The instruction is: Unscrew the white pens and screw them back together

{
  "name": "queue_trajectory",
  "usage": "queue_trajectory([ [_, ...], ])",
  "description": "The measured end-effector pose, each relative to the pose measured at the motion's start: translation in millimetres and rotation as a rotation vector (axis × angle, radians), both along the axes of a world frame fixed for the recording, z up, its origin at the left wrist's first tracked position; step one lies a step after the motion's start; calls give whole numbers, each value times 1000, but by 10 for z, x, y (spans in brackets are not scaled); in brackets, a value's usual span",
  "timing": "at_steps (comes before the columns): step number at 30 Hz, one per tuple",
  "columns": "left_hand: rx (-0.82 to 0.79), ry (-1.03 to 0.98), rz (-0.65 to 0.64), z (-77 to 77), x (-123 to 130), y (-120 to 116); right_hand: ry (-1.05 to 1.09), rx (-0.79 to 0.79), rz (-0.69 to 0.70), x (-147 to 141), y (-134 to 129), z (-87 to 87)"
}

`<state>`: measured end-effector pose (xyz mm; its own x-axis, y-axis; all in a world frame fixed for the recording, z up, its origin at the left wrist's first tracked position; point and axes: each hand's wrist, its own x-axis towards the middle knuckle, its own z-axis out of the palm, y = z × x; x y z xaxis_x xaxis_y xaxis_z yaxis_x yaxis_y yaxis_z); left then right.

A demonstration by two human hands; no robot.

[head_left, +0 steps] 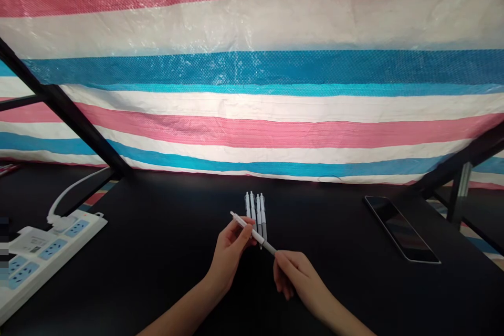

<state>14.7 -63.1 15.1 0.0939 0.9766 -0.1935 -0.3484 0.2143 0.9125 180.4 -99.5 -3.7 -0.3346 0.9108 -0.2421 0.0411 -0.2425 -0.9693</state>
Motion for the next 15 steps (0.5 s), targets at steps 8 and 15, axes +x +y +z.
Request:
queue_trajectory([
  [8, -16, -71, 92, 52, -2, 18, 21, -9, 21, 13, -6, -61],
  [15, 4, 16, 25, 75, -5, -2, 31, -6, 14, 5, -12, -38],
])
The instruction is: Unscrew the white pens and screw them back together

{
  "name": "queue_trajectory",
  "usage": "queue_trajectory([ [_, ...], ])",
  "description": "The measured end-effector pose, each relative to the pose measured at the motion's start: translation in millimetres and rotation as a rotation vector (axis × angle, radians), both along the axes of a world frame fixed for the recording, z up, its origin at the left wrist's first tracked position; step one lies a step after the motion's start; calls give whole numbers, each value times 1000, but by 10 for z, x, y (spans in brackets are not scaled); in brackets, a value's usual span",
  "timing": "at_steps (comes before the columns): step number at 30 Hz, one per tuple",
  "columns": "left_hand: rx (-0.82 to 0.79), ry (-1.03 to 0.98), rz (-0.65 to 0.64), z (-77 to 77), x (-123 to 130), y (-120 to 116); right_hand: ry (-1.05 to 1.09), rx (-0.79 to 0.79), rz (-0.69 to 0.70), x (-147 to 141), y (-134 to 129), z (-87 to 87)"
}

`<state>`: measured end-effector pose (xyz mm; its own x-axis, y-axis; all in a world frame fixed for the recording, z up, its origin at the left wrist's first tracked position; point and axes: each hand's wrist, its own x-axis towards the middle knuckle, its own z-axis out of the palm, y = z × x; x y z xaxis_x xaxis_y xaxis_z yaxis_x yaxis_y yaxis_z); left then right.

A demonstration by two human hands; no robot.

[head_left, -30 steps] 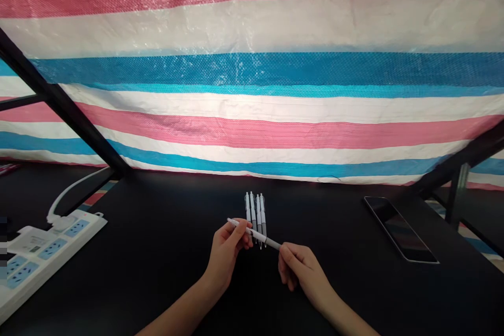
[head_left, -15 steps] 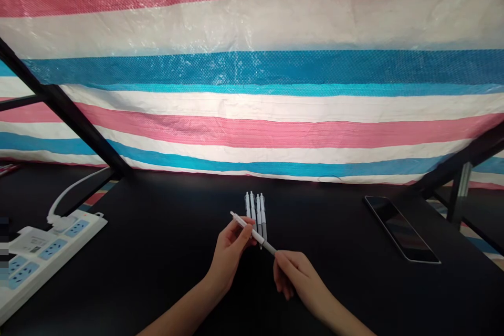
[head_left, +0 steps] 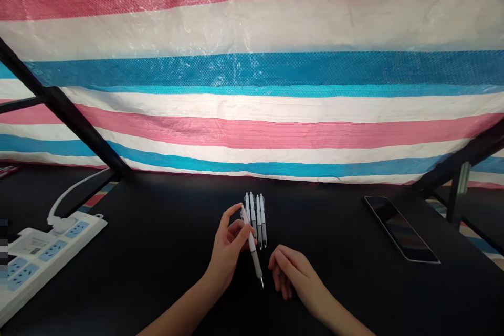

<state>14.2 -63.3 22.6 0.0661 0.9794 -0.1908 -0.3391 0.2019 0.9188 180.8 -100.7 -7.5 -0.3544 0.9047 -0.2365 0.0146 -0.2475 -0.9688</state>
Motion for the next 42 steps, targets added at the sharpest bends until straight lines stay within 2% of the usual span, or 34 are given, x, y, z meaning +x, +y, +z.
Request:
queue_trajectory([
  [5, 18, 5, -59, -6, -4, 4, -10, 1, 3, 3, 4, -10],
  [14, 31, 7, -34, -2, -6, 9, -15, 0, -7, 2, -6, 22],
  [30, 65, 58, -75, -2, -19, 16, -52, 28, 11, -1, -12, -4],
  [36, 32, 54, -52, -19, -19, 18, -59, 38, 8, 5, -9, -11],
  [42, 32, 52, -82, -21, -17, 29, -69, 34, 5, 9, -18, -13],
])
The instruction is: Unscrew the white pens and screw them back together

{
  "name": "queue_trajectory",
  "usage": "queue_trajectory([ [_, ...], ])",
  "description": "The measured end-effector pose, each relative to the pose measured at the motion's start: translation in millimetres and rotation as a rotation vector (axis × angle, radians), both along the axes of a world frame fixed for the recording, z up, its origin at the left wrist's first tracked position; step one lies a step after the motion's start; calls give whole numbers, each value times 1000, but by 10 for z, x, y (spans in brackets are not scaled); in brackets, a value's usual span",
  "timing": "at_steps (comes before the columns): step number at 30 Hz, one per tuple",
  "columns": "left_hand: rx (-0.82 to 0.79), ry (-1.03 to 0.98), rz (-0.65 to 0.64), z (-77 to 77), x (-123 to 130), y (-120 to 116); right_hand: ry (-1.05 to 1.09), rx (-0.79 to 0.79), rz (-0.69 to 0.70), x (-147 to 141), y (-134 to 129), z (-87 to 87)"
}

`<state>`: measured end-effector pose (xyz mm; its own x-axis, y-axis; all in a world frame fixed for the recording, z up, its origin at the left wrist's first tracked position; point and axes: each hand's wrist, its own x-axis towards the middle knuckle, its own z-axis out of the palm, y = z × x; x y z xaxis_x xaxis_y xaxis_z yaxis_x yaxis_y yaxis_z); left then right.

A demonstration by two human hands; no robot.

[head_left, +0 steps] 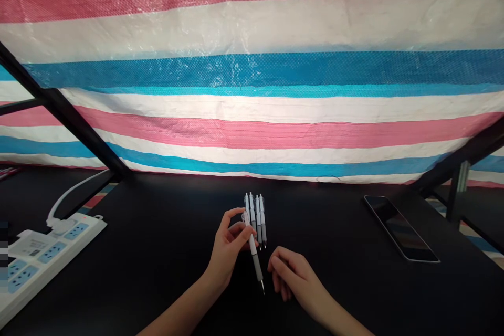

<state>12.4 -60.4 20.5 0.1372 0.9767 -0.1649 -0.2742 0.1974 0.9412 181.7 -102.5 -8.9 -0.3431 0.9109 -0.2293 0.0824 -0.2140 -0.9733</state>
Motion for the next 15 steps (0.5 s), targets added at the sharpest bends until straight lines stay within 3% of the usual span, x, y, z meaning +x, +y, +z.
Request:
queue_trajectory([
  [15, -30, -27, 31, -3, 0, 10, -6, 21, 7, -11, 3, 7],
])
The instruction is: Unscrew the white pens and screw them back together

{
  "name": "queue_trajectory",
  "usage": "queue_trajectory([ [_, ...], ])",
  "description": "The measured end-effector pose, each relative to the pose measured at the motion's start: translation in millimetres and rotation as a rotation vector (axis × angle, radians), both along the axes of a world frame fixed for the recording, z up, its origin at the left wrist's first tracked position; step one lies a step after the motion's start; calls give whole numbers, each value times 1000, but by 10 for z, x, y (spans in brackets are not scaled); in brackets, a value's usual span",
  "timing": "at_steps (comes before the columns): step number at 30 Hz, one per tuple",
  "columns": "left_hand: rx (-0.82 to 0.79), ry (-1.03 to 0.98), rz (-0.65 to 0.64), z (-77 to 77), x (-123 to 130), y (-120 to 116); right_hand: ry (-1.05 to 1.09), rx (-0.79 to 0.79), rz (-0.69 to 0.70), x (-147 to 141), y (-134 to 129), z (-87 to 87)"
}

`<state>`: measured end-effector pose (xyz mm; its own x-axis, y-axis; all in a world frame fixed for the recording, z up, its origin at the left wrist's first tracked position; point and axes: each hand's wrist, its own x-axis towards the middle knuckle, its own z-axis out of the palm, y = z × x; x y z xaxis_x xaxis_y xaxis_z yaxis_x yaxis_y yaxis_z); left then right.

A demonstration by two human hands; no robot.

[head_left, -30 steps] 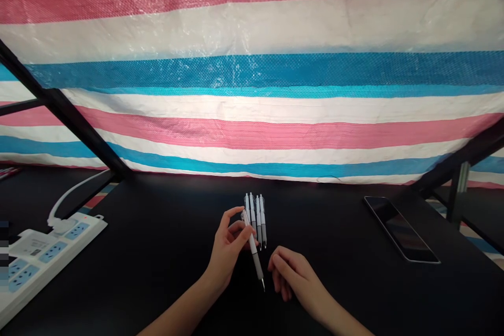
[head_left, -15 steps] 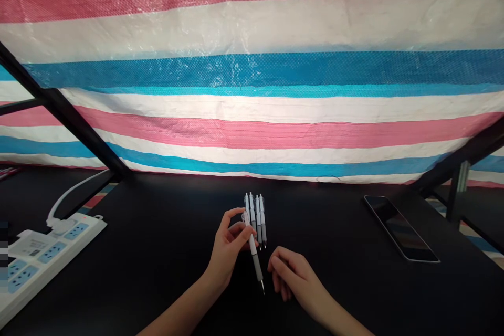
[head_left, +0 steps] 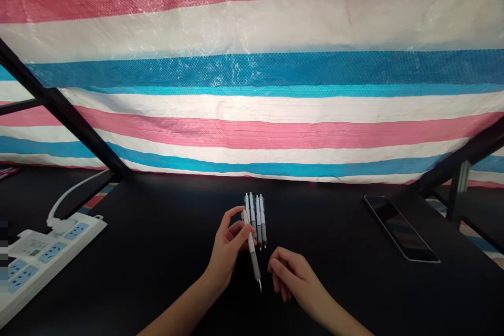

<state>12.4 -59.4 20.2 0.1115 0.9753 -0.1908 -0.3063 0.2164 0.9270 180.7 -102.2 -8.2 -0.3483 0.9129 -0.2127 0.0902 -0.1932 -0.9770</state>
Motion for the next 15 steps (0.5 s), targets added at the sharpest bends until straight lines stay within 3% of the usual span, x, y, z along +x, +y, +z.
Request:
queue_trajectory([
  [15, -43, -18, 19, -12, -3, 6, -32, 22, 13, 0, -19, 71],
])
